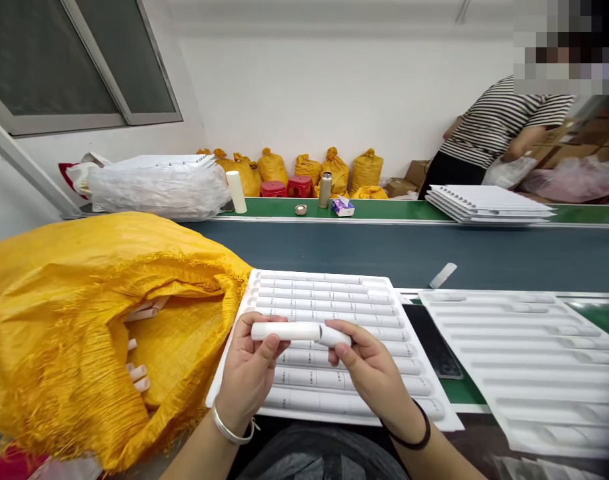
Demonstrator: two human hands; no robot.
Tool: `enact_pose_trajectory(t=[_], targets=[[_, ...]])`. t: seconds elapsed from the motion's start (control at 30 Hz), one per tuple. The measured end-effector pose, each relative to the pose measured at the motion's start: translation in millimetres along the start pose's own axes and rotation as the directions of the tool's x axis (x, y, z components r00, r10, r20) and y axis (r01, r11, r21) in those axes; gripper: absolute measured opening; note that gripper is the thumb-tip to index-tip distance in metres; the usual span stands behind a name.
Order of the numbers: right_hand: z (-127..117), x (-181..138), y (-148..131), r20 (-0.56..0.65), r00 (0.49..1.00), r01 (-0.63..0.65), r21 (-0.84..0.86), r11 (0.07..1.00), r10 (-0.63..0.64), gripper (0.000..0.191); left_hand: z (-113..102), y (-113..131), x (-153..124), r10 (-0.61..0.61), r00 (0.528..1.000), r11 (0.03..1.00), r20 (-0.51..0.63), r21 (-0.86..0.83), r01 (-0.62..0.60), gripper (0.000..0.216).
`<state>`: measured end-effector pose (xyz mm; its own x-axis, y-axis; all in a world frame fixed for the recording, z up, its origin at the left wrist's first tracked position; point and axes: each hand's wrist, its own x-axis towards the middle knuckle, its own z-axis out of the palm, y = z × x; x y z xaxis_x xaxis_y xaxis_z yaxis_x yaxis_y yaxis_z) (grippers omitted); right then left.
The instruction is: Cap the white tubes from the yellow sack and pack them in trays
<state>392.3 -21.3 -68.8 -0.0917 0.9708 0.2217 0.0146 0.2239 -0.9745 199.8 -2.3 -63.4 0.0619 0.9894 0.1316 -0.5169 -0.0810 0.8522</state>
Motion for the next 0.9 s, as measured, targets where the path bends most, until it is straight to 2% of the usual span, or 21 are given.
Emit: enact_pose_trajectory(t=[0.03,0.1,0.17,0.23,0.3,0.4,0.5,0.6,0.7,0.8,0.9], targets=[[-3,1,-1,-0.013,1.000,0.017,0.001,1.000,-0.017,0.029,-2,1,0,-0.025,1.000,0.998,-0.007,0.065,0.026,0.024],[-15,3,-5,-0.018,0.994,0.101,-0.107,0.989,-0.103,0.027,-8,8,0,-0.076,0.997,0.956,0.028,0.285,0.065,0.023],[-28,8,-13,0.070,0.973,0.229,-0.267,0.936,-0.218,0.029,-13,18,0,-0.140,0.982,0.840,0.125,0.540,0.051,0.022],[-38,13,-22,0.218,0.924,0.376,-0.382,0.845,-0.312,0.032,-15,28,0,-0.211,0.943,0.694,0.258,0.719,-0.041,0.026],[-43,19,-28,0.353,0.866,0.487,-0.429,0.761,-0.355,0.034,-13,35,1,-0.263,0.893,0.599,0.365,0.787,-0.146,0.030],[-40,25,-31,0.465,0.813,0.553,-0.432,0.712,-0.350,0.032,-9,41,2,-0.288,0.856,0.560,0.430,0.800,-0.214,0.029],[-32,28,-28,0.486,0.815,0.537,-0.433,0.724,-0.315,0.029,-7,41,4,-0.232,0.858,0.500,0.458,0.813,-0.298,0.027],[-26,32,-23,0.447,0.860,0.455,-0.454,0.766,-0.246,0.028,-12,37,4,-0.084,0.853,0.347,0.516,0.817,-0.460,0.029],[-20,34,-19,0.394,0.911,0.298,-0.418,0.858,-0.124,0.024,-18,31,4,0.066,0.784,0.137,0.617,0.773,-0.620,0.036],[-14,33,-18,0.374,0.927,0.131,-0.335,0.933,0.004,0.026,-21,24,5,0.124,0.693,-0.041,0.710,0.701,-0.712,0.045],[-12,27,-19,0.345,0.938,0.136,-0.323,0.937,-0.017,0.028,-16,19,3,0.137,0.665,-0.083,0.734,0.677,-0.731,0.056]])
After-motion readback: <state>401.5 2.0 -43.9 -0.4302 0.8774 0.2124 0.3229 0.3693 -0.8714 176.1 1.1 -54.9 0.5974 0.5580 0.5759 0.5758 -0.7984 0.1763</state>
